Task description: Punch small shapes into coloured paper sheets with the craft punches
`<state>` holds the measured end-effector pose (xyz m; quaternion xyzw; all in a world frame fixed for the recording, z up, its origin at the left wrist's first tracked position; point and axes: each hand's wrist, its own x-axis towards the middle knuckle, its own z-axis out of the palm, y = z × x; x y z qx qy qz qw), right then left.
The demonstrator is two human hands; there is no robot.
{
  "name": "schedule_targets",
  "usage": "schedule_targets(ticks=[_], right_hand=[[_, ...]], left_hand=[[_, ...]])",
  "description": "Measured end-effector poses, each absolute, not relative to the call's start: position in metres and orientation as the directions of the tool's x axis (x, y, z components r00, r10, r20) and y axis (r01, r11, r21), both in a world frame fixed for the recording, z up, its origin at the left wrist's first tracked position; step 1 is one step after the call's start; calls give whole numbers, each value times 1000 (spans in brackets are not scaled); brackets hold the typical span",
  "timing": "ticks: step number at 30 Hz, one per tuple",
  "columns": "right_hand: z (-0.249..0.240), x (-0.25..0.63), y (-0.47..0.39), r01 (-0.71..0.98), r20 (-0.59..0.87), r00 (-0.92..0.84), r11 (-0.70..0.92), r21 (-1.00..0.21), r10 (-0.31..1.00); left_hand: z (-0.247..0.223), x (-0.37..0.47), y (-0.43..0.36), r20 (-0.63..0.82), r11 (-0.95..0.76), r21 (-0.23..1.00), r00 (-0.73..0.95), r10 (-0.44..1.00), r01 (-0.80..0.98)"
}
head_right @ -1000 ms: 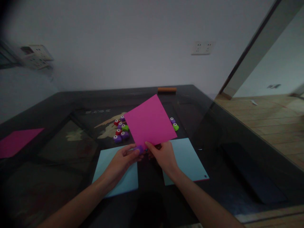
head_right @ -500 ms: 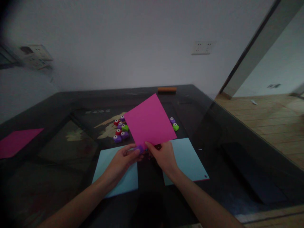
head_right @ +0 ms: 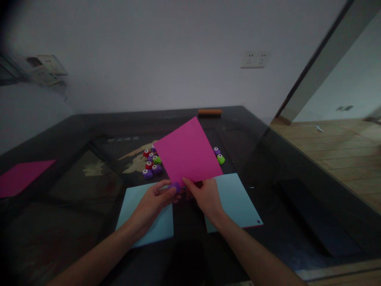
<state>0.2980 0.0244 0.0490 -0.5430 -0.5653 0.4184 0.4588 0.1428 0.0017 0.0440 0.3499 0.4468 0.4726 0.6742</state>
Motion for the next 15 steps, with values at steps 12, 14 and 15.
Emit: schedule_targets(ticks=[12,14,15], right_hand=[[50,298,25,209,27,-15,29,-977,1000],[51,298,25,200,18,-10,19,-980,1000],[51,298,25,195,14,-12,16,-981,1000]], left_hand=[[41,143,0,-277,313,896,153,949,-316],[41,144,1,-273,309,895,153,950,-321],[41,144,1,-273,308,895,151,950,-323]])
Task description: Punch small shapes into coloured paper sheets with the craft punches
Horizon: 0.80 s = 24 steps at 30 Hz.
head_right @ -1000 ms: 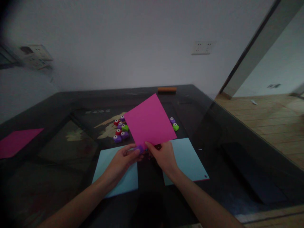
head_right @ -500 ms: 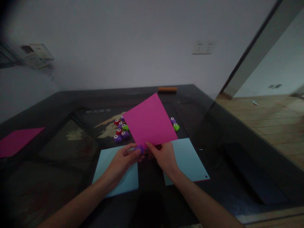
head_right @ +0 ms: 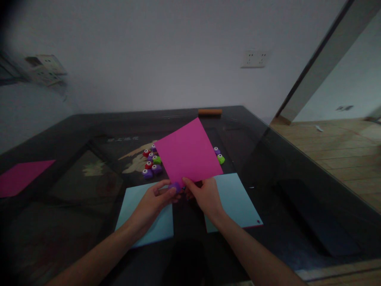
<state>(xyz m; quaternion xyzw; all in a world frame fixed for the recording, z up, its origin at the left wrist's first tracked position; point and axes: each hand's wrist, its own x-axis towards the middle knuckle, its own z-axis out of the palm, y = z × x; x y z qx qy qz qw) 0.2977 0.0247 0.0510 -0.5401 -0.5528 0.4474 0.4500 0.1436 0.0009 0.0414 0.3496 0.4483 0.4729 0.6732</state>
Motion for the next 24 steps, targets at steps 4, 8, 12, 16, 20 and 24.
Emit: schedule_targets(ticks=[4,8,12,16,20,24], right_hand=[[52,297,24,182,15,-18,18,-983,1000],[52,298,24,185,17,-15,20,-983,1000],[51,298,24,187,24,-17,27,-982,1000],[51,298,24,192,19,-18,22,-981,1000],[51,298,24,206,29,-12,31,-978,1000],[50,299,25,230,54,-17,56,-972,998]], left_hand=[[42,144,2,-278,309,893,141,950,-327],[44,144,2,-283,315,895,143,948,-314],[48,144,0,-296,325,894,138,945,-309],[49,145,-1,-303,329,889,131,944,-317],[48,145,0,-296,324,886,132,946,-333],[46,145,0,-277,306,897,133,951,-320]])
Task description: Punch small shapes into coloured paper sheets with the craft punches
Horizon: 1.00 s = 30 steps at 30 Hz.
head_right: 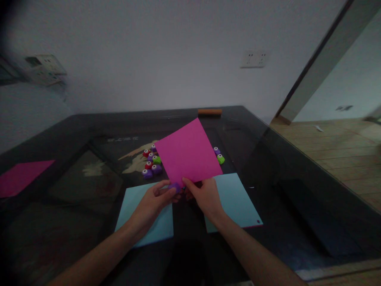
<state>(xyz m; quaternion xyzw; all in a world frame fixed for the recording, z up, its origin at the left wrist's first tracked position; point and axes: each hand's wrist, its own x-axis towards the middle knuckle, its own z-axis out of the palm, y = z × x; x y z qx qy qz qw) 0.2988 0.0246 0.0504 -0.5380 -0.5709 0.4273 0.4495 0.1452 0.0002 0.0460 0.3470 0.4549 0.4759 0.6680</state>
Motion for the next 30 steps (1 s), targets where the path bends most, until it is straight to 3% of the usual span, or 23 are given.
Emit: schedule_targets(ticks=[30], right_hand=[[52,297,23,205,35,-10,36,-978,999]], left_hand=[[49,146,0,-247,275,913,127,961,-302]])
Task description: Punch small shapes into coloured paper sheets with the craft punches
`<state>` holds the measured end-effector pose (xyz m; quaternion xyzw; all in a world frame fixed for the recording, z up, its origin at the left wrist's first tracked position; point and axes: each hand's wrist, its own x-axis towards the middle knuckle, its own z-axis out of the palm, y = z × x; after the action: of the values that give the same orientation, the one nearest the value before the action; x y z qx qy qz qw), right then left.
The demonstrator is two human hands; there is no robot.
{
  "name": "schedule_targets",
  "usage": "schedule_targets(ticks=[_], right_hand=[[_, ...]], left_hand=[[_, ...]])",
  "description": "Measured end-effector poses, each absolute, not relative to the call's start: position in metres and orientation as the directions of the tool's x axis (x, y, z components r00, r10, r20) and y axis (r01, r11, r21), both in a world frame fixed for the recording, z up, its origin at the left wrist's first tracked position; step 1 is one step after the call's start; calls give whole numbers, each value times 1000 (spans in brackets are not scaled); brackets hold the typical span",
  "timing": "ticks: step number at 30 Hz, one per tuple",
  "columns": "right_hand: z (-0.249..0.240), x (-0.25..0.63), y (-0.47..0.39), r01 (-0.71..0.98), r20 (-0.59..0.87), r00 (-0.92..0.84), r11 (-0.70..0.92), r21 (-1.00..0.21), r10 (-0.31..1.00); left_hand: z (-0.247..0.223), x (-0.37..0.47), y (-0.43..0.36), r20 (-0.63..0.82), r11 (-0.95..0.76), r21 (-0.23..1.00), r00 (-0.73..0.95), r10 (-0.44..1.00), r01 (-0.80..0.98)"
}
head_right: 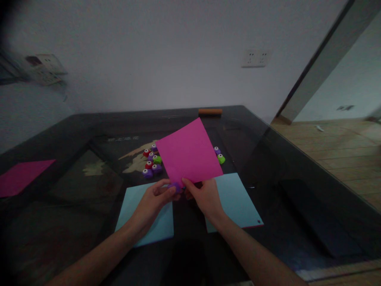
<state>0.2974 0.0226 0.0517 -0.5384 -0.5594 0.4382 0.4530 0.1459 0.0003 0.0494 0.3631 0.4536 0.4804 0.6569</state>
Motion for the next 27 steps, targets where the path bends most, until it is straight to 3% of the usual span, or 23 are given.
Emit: schedule_targets(ticks=[27], right_hand=[[52,299,21,333,175,6,163,-929,985]], left_hand=[[50,145,1,-221,251,917,128,967,-310]])
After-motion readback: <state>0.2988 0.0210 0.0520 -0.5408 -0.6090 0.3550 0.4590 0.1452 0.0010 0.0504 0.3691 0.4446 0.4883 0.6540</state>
